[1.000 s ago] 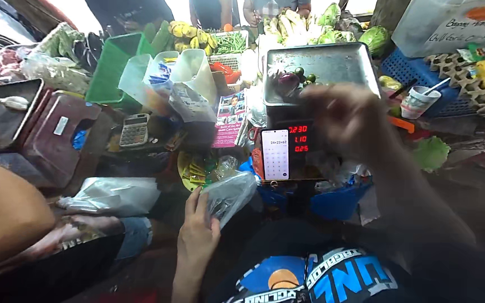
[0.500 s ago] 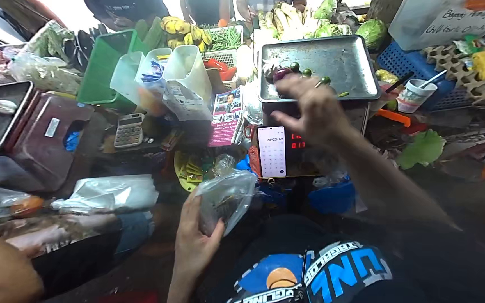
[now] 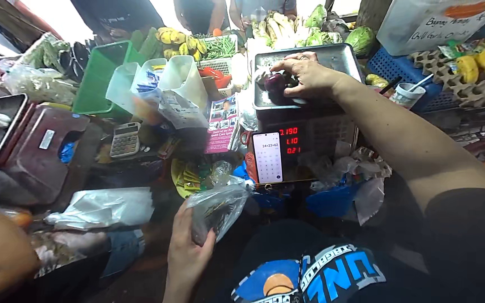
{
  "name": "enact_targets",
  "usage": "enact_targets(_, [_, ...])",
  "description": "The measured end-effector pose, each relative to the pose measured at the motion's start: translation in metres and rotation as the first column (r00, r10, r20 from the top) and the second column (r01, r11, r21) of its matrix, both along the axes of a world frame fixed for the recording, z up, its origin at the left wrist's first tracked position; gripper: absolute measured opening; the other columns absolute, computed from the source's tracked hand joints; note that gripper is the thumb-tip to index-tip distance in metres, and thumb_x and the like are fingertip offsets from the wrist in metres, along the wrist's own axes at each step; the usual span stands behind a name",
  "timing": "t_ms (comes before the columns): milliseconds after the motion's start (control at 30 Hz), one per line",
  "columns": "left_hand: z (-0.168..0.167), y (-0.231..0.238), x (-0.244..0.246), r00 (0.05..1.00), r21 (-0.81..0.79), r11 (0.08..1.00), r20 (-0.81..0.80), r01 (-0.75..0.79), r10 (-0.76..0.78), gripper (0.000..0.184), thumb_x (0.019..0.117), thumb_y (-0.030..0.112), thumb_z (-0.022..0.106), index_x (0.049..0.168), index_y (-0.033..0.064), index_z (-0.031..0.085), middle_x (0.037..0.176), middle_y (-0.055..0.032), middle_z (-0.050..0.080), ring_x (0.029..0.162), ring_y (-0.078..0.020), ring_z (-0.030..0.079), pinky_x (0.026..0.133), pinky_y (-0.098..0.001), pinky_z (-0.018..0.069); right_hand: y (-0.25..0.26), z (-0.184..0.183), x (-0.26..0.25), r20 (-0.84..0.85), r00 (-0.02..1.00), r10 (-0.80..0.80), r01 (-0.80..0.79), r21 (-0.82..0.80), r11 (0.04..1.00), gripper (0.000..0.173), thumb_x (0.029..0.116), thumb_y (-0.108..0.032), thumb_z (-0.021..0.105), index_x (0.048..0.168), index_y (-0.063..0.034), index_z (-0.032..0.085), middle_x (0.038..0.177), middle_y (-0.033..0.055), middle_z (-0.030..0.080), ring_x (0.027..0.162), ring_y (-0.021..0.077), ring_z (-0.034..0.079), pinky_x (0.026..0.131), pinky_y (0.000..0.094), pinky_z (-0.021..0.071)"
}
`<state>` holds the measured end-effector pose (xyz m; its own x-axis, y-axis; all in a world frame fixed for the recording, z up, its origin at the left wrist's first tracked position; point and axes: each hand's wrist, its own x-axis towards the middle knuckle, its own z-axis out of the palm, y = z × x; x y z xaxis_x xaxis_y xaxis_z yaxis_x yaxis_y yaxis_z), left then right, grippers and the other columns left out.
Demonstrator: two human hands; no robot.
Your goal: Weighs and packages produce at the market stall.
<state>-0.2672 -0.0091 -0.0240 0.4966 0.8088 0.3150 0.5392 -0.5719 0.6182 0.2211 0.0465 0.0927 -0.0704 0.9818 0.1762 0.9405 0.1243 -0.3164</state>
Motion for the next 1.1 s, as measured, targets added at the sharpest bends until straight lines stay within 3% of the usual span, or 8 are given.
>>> enact_targets(200, [-0.006, -0.001, -0.002, 1.0, 0.004, 1.0, 0.001, -0.007, 0.007, 0.077, 0.0717, 0.023, 0.072, 0.141, -0.0049, 0.054, 0.149, -0.0249, 0.049, 0.139, -0.0252, 0.049, 0.112, -0.0338, 0.0437, 0.003, -0.005, 0.006, -0.006, 1.0, -0.006, 0.006, 0.093, 0.996, 0.032, 0.0951, -0.031, 0.069, 0.12, -0.0119, 0.066, 0.114, 0.0067, 0.069, 0.117, 0.0331, 0.056, 0.104, 0.0603, 0.0345])
enact_targets(267, [-0.007, -0.001, -0.003, 1.0, 0.011, 1.0, -0.008, -0.009, 0.009, 0.077, 0.0715, 0.023, 0.072, 0.141, -0.0051, 0.054, 0.149, -0.0248, 0.049, 0.138, -0.0251, 0.05, 0.112, -0.0336, 0.0435, 0.002, -0.004, 0.006, 0.019, 1.0, -0.01, 0.008, 0.091, 0.996, 0.029, 0.0971, -0.029, 0.065, 0.121, -0.012, 0.065, 0.11, 0.0079, 0.069, 0.112, 0.0333, 0.057, 0.101, 0.0589, 0.0372])
enact_targets(367, [-0.008, -0.002, -0.004, 0.999, 0.018, 1.0, -0.032, -0.017, 0.017, 0.077, 0.0709, 0.022, 0.071, 0.141, -0.0058, 0.054, 0.148, -0.0253, 0.049, 0.138, -0.0268, 0.05, 0.112, -0.0351, 0.0438, 0.002, -0.004, 0.003, 0.096, 0.995, -0.039, 0.032, 0.065, 0.997, 0.035, 0.0974, -0.026, 0.058, 0.13, -0.017, 0.066, 0.118, 0.0103, 0.068, 0.118, 0.0365, 0.056, 0.1, 0.0606, 0.0374])
enact_targets(467, [-0.008, -0.001, -0.004, 0.999, 0.035, 0.999, -0.031, -0.012, 0.013, 0.077, 0.0725, 0.024, 0.07, 0.141, -0.0069, 0.053, 0.148, -0.0269, 0.049, 0.139, -0.0291, 0.049, 0.113, -0.0359, 0.0424, 0.005, 0.007, -0.011, 0.024, 0.997, -0.075, 0.074, 0.05, 0.996, 0.043, 0.0984, -0.031, 0.048, 0.136, -0.0172, 0.063, 0.137, 0.0137, 0.06, 0.137, 0.0397, 0.045, 0.11, 0.0681, 0.0269])
enact_targets(567, [-0.005, -0.004, 0.0, 0.999, 0.024, 0.999, -0.039, -0.024, 0.025, 0.076, 0.0733, 0.025, 0.07, 0.141, -0.0054, 0.054, 0.149, -0.0255, 0.049, 0.139, -0.0268, 0.05, 0.113, -0.0348, 0.0428, 0.013, 0.016, -0.034, -0.042, 0.998, -0.049, 0.051, 0.039, 0.998, 0.063, 0.0967, -0.056, 0.051, 0.149, -0.0203, 0.053, 0.148, 0.0121, 0.055, 0.144, 0.035, 0.041, 0.118, 0.0658, 0.0208])
enact_targets(667, [-0.004, -0.005, 0.003, 0.998, 0.015, 1.0, -0.06, -0.027, 0.028, 0.075, 0.0739, 0.024, 0.07, 0.141, -0.0055, 0.054, 0.15, -0.0253, 0.049, 0.139, -0.0276, 0.05, 0.112, -0.0367, 0.0434, 0.027, 0.017, -0.063, 0.23, 0.968, -0.105, 0.117, -0.04, 0.992, 0.096, 0.0833, -0.083, 0.051, 0.155, -0.0176, 0.047, 0.145, 0.0226, 0.054, 0.139, 0.042, 0.045, 0.117, 0.0626, 0.0242])
enact_targets(800, [-0.004, -0.007, 0.001, 0.998, 0.018, 0.999, -0.055, -0.028, 0.029, 0.076, 0.074, 0.023, 0.071, 0.141, -0.0064, 0.053, 0.15, -0.0254, 0.048, 0.14, -0.0276, 0.049, 0.113, -0.0354, 0.0424, 0.042, 0.027, -0.074, 0.338, 0.927, -0.165, 0.224, -0.145, 0.964, 0.08, 0.0893, -0.075, 0.05, 0.134, -0.0091, 0.06, 0.12, 0.0224, 0.067, 0.125, 0.0437, 0.056, 0.114, 0.0678, 0.0219])
enact_targets(1100, [-0.013, -0.011, -0.013, 0.997, 0.05, 0.998, -0.056, -0.043, 0.046, 0.075, 0.0759, 0.028, 0.069, 0.139, -0.0092, 0.054, 0.148, -0.0284, 0.049, 0.139, -0.0304, 0.05, 0.113, -0.0367, 0.0417, 0.037, 0.018, -0.079, 0.287, 0.943, -0.171, 0.176, 0.008, 0.984, 0.07, 0.0792, -0.057, 0.066, 0.135, -0.015, 0.059, 0.129, 0.0265, 0.055, 0.125, 0.0442, 0.052, 0.109, 0.0666, 0.0256])
